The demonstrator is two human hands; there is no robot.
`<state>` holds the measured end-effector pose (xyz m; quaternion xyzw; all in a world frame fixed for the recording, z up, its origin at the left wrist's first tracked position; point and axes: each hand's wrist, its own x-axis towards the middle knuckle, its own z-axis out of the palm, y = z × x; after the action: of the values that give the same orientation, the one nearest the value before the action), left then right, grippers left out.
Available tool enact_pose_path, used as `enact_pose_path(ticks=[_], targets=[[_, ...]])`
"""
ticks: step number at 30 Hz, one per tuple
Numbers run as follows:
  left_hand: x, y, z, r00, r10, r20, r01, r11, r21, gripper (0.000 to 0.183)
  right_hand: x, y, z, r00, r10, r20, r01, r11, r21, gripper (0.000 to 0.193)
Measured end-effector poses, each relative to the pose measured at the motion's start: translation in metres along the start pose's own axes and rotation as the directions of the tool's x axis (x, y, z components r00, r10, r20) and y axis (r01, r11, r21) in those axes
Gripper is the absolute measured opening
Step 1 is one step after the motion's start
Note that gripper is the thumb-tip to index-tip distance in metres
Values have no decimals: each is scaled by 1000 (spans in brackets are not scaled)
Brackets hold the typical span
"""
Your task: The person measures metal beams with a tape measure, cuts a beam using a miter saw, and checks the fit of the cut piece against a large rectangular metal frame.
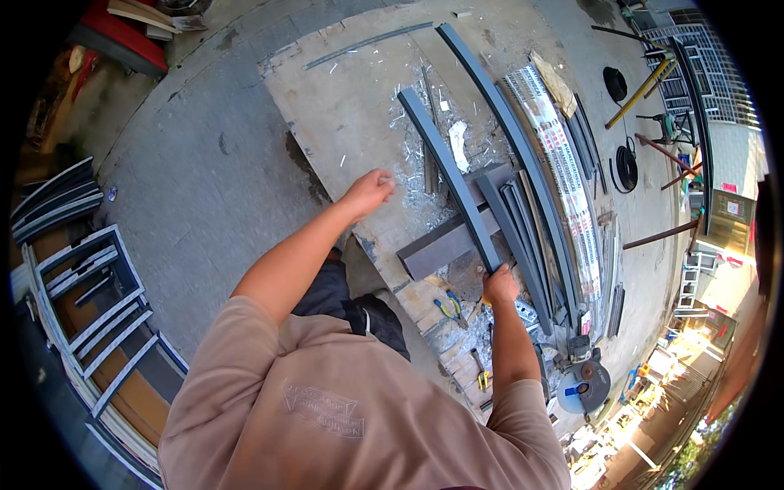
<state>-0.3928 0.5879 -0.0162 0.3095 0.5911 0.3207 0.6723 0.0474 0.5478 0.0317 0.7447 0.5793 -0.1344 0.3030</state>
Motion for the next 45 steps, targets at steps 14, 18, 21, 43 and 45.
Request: enact_pose_path(ticks=[14,18,21,43,45], targets=[[-30,117,78,887,433,158,-219,697,-683,45,-143,44,-59,970,-102,-220,107,994,8,47],[-53,131,87,888,460,12,-338,670,-661,34,-152,52,-61,982,-73,-172,82,996,42,48],[-54,126,90,866,499,-18,-399,671,-624,32,-155,58,-65,980,-122,-159,125,992,9,53],[-58,123,87,890,450,-76,-412,720,-559,25,-148,75,-59,951,-278,-133,280,960,-1,53],[-58,123,86,888,453,-76,-415,721,-554,25,-147,74,-60,949,-280,-142,283,959,-1,53]])
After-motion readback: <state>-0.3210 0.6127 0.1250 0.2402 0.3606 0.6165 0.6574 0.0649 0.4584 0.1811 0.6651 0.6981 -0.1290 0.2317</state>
